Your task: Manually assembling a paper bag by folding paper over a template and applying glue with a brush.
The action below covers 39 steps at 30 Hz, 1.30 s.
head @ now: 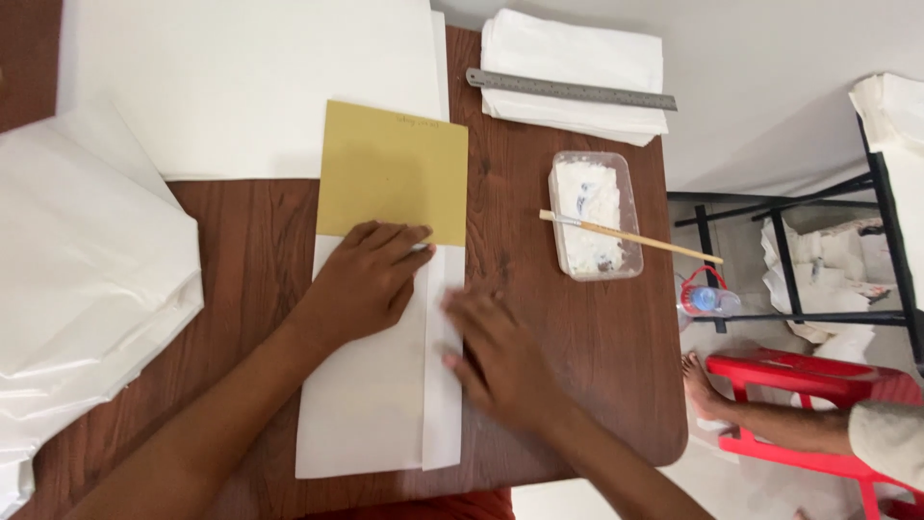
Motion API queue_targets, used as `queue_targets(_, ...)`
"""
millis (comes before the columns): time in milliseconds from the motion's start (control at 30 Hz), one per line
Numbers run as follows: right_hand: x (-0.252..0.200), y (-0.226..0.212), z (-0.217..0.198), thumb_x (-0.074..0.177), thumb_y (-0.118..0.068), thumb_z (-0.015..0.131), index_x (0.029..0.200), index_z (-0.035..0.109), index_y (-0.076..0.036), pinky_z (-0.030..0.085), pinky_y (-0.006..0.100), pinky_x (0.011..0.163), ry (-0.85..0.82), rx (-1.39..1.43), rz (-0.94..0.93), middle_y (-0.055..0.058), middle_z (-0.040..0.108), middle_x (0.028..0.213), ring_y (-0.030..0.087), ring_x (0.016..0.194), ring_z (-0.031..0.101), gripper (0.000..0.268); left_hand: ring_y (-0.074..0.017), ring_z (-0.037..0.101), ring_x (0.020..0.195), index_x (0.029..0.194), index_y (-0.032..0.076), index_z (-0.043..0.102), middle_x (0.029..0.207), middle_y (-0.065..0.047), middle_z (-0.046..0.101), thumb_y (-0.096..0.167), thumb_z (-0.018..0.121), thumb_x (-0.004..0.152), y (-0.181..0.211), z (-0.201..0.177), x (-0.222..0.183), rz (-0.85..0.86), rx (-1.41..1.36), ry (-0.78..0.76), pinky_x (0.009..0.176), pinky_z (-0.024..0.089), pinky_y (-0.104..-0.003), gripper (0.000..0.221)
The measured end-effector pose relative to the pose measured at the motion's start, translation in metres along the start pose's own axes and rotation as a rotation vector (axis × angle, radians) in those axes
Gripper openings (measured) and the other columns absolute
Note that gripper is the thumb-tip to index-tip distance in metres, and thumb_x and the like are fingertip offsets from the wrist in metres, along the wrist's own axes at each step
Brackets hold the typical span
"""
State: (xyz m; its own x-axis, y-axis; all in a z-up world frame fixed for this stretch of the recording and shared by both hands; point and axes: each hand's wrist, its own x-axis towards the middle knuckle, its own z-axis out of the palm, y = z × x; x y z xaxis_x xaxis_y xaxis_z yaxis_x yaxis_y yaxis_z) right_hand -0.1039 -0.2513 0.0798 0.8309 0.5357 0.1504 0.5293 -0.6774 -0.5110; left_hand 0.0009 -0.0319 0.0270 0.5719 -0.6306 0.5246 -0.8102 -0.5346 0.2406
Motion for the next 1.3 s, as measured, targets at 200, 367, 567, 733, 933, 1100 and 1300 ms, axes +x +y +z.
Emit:
queue_targets(200,0.025,0.032,0.009,0.107,-0.042,0.049,0.157,0.035,0.001,0.012,0.069,0.119,-0.086,-0.206,0.109,0.024,0.03,0.165,0.045,0.154,0.02,0.067,-0.0278,0.065,0.12,0.114,0.009,0.076,0.125,-0.009,0.07,0.012,0.067,0.092,0.002,-0.003,0.005,-0.087,0.012,-0.09,0.106,0.049,-0.051,0.024)
queue_targets(367,0.024,0.024,-0.005,0.096,-0.023,0.069,0.099,0.072,-0.011,0.039,0.047,0.084,0.088,0.031,-0.36,0.003,0.069,0.105,0.026,0.098,0.065,0.013,-0.0293,0.063,0.109,0.123,0.005,0.066,0.133,-0.01,0.066,0.004,0.058,0.093,0.001,-0.011,0.012,-0.083,-0.119,-0.024,0.1,0.048,-0.045,0.031)
queue_targets(567,0.023,0.015,-0.015,0.107,-0.05,0.046,0.128,0.069,-0.006,0.041,0.05,0.084,-0.023,0.021,-0.397,0.008,0.069,0.131,0.029,0.109,0.064,0.054,-0.0245,0.063,0.105,0.13,0.008,0.061,0.127,-0.004,0.067,0.008,0.055,0.092,0.003,-0.017,0.023,-0.156,-0.112,-0.113,0.095,0.048,-0.041,0.038)
queue_targets(733,0.015,0.023,-0.018,0.104,-0.054,0.051,0.119,0.073,-0.007,0.038,0.042,0.074,0.054,-0.075,-0.374,0.002,0.065,0.097,0.022,0.084,0.053,0.054,-0.0219,0.062,0.106,0.129,0.01,0.063,0.128,-0.002,0.068,0.011,0.057,0.094,0.002,-0.014,0.022,-0.142,-0.071,-0.116,0.092,0.047,-0.038,0.036)
queue_targets(933,0.014,0.034,-0.032,0.102,-0.04,0.062,0.084,0.068,-0.011,0.037,0.04,0.075,0.048,-0.073,-0.229,0.001,0.058,0.072,0.023,0.069,0.052,0.035,-0.0233,0.063,0.101,0.117,0.011,0.066,0.127,-0.003,0.067,0.006,0.059,0.087,0.0,-0.012,0.021,-0.076,-0.014,-0.072,0.089,0.048,-0.04,0.031)
queue_targets(1100,0.008,0.051,-0.027,0.086,-0.025,0.075,0.079,0.062,-0.012,0.05,0.043,0.084,-0.137,0.024,-0.036,-0.001,0.06,0.062,0.026,0.055,0.059,0.02,-0.0236,0.063,0.102,0.111,0.012,0.069,0.123,-0.002,0.067,0.007,0.061,0.082,-0.003,-0.006,0.014,-0.063,0.033,-0.062,0.086,0.047,-0.042,0.031)
queue_targets(1300,0.012,0.041,-0.049,0.094,-0.026,0.072,0.072,0.061,-0.015,0.049,0.039,0.095,-0.228,0.17,0.092,-0.008,0.058,0.058,0.016,0.048,0.054,0.028,-0.0257,0.06,0.1,0.112,0.01,0.067,0.121,-0.004,0.065,0.01,0.06,0.085,-0.007,-0.004,0.009,-0.019,0.006,-0.04,0.09,0.045,-0.043,0.027)
